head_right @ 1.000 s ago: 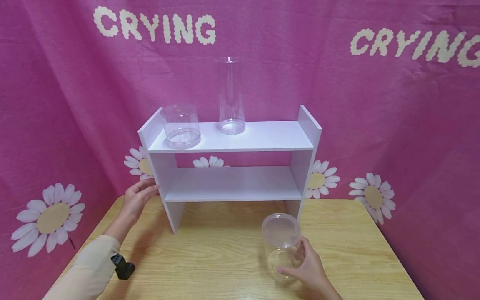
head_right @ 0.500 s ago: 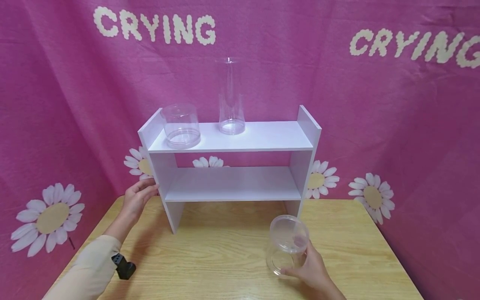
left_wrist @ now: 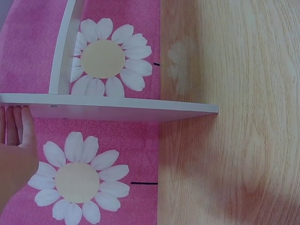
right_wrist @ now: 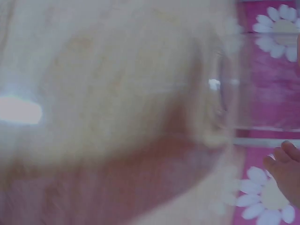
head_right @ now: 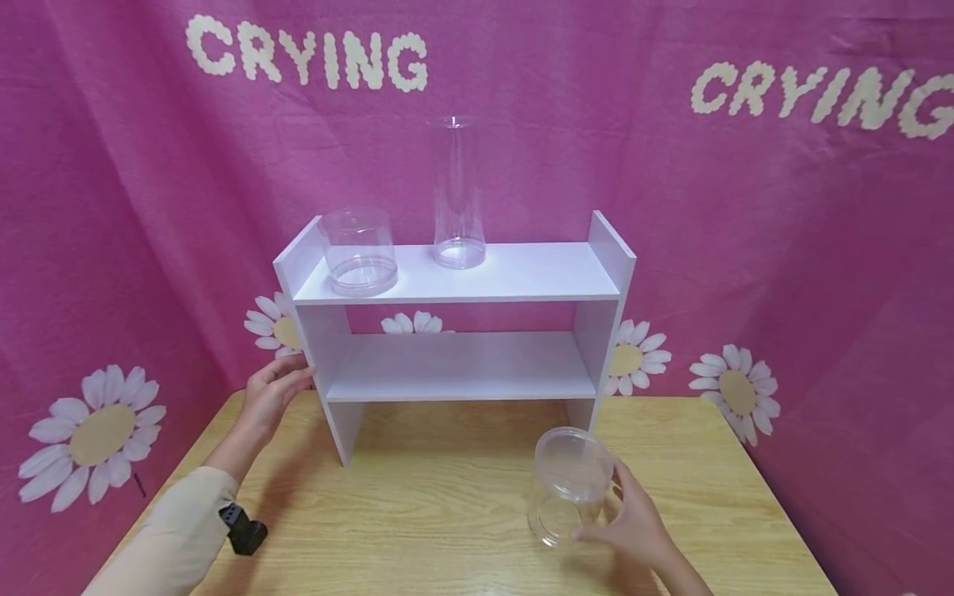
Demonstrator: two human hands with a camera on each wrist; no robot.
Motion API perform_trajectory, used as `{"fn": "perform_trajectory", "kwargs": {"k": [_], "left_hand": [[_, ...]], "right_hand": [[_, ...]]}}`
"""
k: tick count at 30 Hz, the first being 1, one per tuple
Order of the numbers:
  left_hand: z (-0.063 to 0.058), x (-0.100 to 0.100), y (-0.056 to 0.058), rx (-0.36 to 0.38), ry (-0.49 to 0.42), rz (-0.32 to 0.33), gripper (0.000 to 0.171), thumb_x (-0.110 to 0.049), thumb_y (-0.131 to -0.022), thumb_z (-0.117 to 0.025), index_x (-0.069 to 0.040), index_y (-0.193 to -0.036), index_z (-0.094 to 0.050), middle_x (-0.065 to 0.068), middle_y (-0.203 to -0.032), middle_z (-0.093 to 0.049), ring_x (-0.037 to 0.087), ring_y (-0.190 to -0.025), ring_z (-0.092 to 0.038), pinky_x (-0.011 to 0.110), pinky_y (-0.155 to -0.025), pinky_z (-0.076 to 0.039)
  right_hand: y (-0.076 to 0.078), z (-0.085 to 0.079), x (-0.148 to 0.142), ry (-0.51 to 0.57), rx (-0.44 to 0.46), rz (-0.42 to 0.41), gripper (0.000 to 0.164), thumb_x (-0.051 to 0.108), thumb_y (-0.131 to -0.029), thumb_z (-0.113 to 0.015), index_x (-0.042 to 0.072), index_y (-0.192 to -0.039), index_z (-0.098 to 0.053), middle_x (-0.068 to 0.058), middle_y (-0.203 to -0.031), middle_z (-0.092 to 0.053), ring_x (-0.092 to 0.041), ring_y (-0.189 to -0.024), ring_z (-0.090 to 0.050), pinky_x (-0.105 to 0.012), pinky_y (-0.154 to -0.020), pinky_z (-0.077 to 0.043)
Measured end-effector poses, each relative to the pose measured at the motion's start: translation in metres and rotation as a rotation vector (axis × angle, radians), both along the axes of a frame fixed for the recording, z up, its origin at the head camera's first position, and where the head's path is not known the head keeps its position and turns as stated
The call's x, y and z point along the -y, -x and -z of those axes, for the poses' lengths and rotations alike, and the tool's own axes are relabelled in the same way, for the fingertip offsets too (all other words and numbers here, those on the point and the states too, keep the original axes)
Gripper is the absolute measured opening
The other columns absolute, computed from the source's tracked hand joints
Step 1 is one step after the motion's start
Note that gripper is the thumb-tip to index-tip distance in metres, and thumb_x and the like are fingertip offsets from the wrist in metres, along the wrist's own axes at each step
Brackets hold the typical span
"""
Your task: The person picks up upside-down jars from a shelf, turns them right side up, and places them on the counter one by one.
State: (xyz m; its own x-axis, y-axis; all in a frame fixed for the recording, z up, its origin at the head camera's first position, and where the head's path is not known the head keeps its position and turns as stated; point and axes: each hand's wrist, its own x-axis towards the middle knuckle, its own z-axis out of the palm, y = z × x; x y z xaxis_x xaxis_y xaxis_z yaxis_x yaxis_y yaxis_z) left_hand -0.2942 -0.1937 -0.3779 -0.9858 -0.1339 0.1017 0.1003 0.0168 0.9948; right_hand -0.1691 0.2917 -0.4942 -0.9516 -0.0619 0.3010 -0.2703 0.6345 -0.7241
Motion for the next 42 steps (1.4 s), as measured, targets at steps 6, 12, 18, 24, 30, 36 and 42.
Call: {"fn": "perform_trajectory", "kwargs": {"k": [6,12,18,24,30,36,42], "left_hand": [[0.002,0.001,0.002,0.000,0.029,0.001,0.025,-0.010,-0.089,-0.064,-0.002,-0.113,-0.063,-0.024,-0.081,-0.062,-0.005,-0.081,-0.059,0.010,-0.077,-0.052],[0.005,0.002,0.002,-0.017,0.039,0.011,0.018,-0.007,-0.087,-0.066,-0.010,-0.105,-0.066,-0.026,-0.081,-0.064,-0.005,-0.085,-0.058,0.009,-0.079,-0.051],[0.007,0.003,0.001,-0.051,0.037,0.024,0.022,-0.003,-0.087,-0.067,-0.002,-0.109,-0.065,-0.026,-0.079,-0.065,-0.004,-0.084,-0.063,0.008,-0.079,-0.052],[0.008,0.004,0.001,-0.057,0.057,0.021,0.030,0.000,-0.086,-0.067,0.007,-0.114,-0.062,-0.027,-0.077,-0.065,-0.008,-0.080,-0.063,0.008,-0.077,-0.053],[0.008,0.004,0.002,-0.075,0.049,0.038,0.023,0.003,-0.085,-0.066,0.002,-0.108,-0.063,-0.026,-0.075,-0.065,-0.008,-0.079,-0.063,0.010,-0.075,-0.054],[0.006,0.005,0.001,-0.062,0.084,0.038,0.031,0.000,-0.086,-0.067,0.008,-0.115,-0.061,-0.028,-0.076,-0.064,-0.010,-0.080,-0.062,0.009,-0.075,-0.053],[0.005,0.004,0.001,-0.060,0.087,0.028,0.033,-0.001,-0.086,-0.068,0.010,-0.116,-0.060,-0.029,-0.075,-0.064,-0.010,-0.080,-0.063,0.008,-0.075,-0.053]], "right_hand": [[-0.001,-0.032,-0.012,0.068,-0.007,-0.064,0.101,0.005,-0.064,-0.087,-0.006,-0.145,-0.028,-0.030,-0.135,-0.049,0.029,-0.112,-0.031,0.001,-0.092,-0.037],[-0.004,-0.067,-0.014,0.127,-0.065,-0.184,0.102,-0.003,-0.064,-0.083,-0.005,-0.147,-0.024,0.021,-0.136,-0.044,0.025,-0.120,-0.035,0.004,-0.097,-0.031],[-0.004,-0.107,-0.006,0.078,-0.192,-0.319,0.108,-0.005,-0.058,-0.086,-0.008,-0.146,-0.024,0.032,-0.139,-0.037,0.019,-0.128,-0.035,0.002,-0.102,-0.031],[-0.003,-0.149,0.011,-0.008,-0.269,-0.401,0.111,0.002,-0.056,-0.089,-0.003,-0.148,-0.027,0.027,-0.143,-0.037,0.013,-0.132,-0.037,-0.001,-0.106,-0.031],[0.002,-0.187,0.025,-0.124,-0.304,-0.416,0.111,0.013,-0.058,-0.091,0.006,-0.149,-0.029,0.005,-0.147,-0.044,0.011,-0.134,-0.037,-0.004,-0.108,-0.031],[0.017,-0.217,0.035,-0.204,-0.321,-0.431,0.103,0.017,-0.062,-0.090,0.000,-0.146,-0.033,-0.022,-0.142,-0.048,0.010,-0.133,-0.037,-0.003,-0.108,-0.031],[0.033,-0.251,0.044,-0.299,-0.273,-0.376,0.083,0.021,-0.068,-0.087,0.001,-0.138,-0.046,-0.015,-0.139,-0.054,-0.024,-0.129,-0.052,-0.026,-0.109,-0.042]]}}
